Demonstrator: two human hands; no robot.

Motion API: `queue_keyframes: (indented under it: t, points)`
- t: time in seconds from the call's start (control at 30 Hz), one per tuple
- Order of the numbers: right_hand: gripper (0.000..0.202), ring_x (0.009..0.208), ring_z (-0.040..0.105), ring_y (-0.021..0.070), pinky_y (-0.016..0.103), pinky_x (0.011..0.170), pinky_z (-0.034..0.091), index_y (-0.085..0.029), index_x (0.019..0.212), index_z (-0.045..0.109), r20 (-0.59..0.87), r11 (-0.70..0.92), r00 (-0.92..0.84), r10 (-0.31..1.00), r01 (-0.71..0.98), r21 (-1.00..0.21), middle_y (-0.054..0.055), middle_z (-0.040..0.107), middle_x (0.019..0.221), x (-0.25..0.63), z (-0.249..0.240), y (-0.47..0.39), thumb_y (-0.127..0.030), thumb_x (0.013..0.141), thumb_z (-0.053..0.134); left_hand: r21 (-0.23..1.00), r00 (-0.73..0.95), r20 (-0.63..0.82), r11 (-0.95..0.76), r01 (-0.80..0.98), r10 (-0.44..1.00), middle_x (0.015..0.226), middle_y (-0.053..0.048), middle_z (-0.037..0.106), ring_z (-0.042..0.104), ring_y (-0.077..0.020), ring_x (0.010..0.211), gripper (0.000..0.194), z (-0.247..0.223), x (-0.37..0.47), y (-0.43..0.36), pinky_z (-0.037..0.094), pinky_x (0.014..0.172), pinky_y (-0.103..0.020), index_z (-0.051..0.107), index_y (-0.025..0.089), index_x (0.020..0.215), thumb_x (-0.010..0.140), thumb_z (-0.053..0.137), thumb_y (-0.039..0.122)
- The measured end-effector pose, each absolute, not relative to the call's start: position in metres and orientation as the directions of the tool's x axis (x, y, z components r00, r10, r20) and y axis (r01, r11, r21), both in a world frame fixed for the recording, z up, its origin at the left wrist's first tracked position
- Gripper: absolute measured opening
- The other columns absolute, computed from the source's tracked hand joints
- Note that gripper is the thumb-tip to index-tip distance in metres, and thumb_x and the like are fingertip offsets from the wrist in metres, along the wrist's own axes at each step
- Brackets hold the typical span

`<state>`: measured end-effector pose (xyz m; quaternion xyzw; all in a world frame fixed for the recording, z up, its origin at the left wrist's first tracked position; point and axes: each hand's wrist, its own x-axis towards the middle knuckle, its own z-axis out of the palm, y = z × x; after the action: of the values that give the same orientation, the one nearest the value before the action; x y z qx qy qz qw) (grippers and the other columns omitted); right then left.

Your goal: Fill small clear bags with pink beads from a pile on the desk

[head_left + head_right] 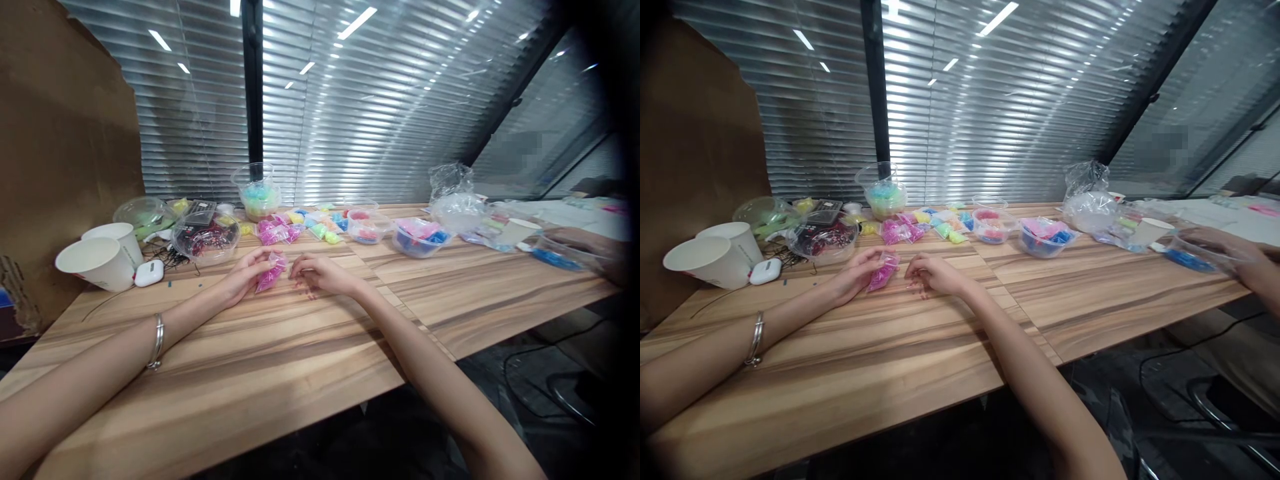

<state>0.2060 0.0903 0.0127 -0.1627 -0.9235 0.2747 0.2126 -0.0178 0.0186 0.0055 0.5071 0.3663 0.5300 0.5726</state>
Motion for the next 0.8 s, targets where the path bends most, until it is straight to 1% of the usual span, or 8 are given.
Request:
queue_keyframes:
  t: [0.17, 0.3, 0.4, 0.57, 0.63, 0.7, 0.73, 0.8]
  points:
    - [0.023, 0.085, 0.059, 0.0164, 0.028, 0.075, 0.049, -0.019, 0.1, 0.065, 0.304, 0.781, -0.841, 0.448, 0.203, -0.59, 0.006, 0.062, 0.101, 0.206, 0.009, 0.092, -0.011, 0.087, 0.047, 0.968, 0.18, 0.116, -0.07, -0.242, 0.977, 0.111, -0.007, 0.064, 0.061, -0.0149, 0.091, 0.04, 0.004, -0.019, 0.019, 0.046, 0.071, -0.021, 0.06, 0.02, 0.112, 0.075, 0.07, 0.029]
    - [0.022, 0.089, 0.059, 0.0171, 0.03, 0.08, 0.048, -0.018, 0.101, 0.064, 0.321, 0.79, -0.829, 0.459, 0.215, -0.574, 0.006, 0.063, 0.1, 0.206, 0.007, 0.094, -0.012, 0.087, 0.049, 0.969, 0.171, 0.114, -0.072, -0.237, 0.979, 0.115, -0.008, 0.063, 0.06, -0.0159, 0.095, 0.042, 0.002, -0.02, 0.021, 0.046, 0.075, -0.023, 0.059, 0.02, 0.113, 0.074, 0.071, 0.03]
    - [0.021, 0.087, 0.06, 0.0163, 0.03, 0.081, 0.048, -0.017, 0.1, 0.064, 0.318, 0.792, -0.822, 0.473, 0.239, -0.562, 0.006, 0.063, 0.098, 0.204, 0.009, 0.093, -0.014, 0.089, 0.045, 0.969, 0.166, 0.11, -0.069, -0.236, 0.98, 0.115, -0.008, 0.062, 0.06, -0.016, 0.095, 0.044, 0.002, -0.021, 0.022, 0.046, 0.074, -0.023, 0.059, 0.02, 0.114, 0.073, 0.072, 0.031]
    - [0.016, 0.086, 0.06, 0.0166, 0.029, 0.078, 0.048, -0.017, 0.099, 0.064, 0.372, 0.807, -0.771, 0.516, 0.292, -0.513, 0.006, 0.063, 0.098, 0.205, 0.008, 0.094, -0.017, 0.087, 0.053, 0.968, 0.181, 0.103, -0.056, -0.244, 0.978, 0.113, -0.008, 0.062, 0.061, -0.0174, 0.095, 0.042, 0.001, -0.021, 0.021, 0.047, 0.076, -0.025, 0.058, 0.02, 0.113, 0.075, 0.07, 0.031]
    - [0.016, 0.085, 0.061, 0.0169, 0.03, 0.078, 0.048, -0.017, 0.096, 0.065, 0.428, 0.814, -0.728, 0.536, 0.312, -0.49, 0.007, 0.064, 0.095, 0.205, 0.007, 0.096, -0.014, 0.086, 0.053, 0.965, 0.178, 0.106, -0.057, -0.256, 0.978, 0.111, -0.008, 0.063, 0.062, -0.019, 0.097, 0.041, 0.0, -0.021, 0.021, 0.047, 0.078, -0.026, 0.058, 0.02, 0.113, 0.075, 0.07, 0.029]
    - [0.02, 0.087, 0.061, 0.0174, 0.032, 0.08, 0.048, -0.017, 0.093, 0.066, 0.539, 0.835, -0.651, 0.534, 0.305, -0.459, 0.006, 0.065, 0.093, 0.203, 0.012, 0.095, -0.01, 0.087, 0.049, 0.96, 0.165, 0.115, -0.068, -0.271, 0.98, 0.109, -0.009, 0.063, 0.061, -0.0198, 0.099, 0.041, -0.001, -0.021, 0.021, 0.047, 0.081, -0.027, 0.058, 0.02, 0.112, 0.074, 0.07, 0.028]
    - [0.023, 0.089, 0.061, 0.0175, 0.033, 0.081, 0.048, -0.018, 0.091, 0.066, 0.612, 0.851, -0.597, 0.518, 0.287, -0.441, 0.006, 0.066, 0.092, 0.201, 0.018, 0.092, -0.008, 0.088, 0.046, 0.958, 0.155, 0.121, -0.074, -0.278, 0.981, 0.108, -0.009, 0.064, 0.061, -0.0195, 0.098, 0.041, -0.001, -0.021, 0.021, 0.047, 0.081, -0.027, 0.058, 0.019, 0.112, 0.074, 0.071, 0.028]
    - [0.028, 0.093, 0.061, 0.0179, 0.034, 0.083, 0.049, -0.019, 0.091, 0.065, 0.759, 0.897, -0.478, 0.443, 0.239, -0.373, 0.006, 0.066, 0.095, 0.196, 0.038, 0.074, -0.005, 0.088, 0.042, 0.953, 0.136, 0.131, -0.087, -0.291, 0.982, 0.11, -0.008, 0.063, 0.061, -0.0181, 0.097, 0.04, -0.001, -0.02, 0.02, 0.046, 0.082, -0.026, 0.058, 0.02, 0.111, 0.075, 0.07, 0.028]
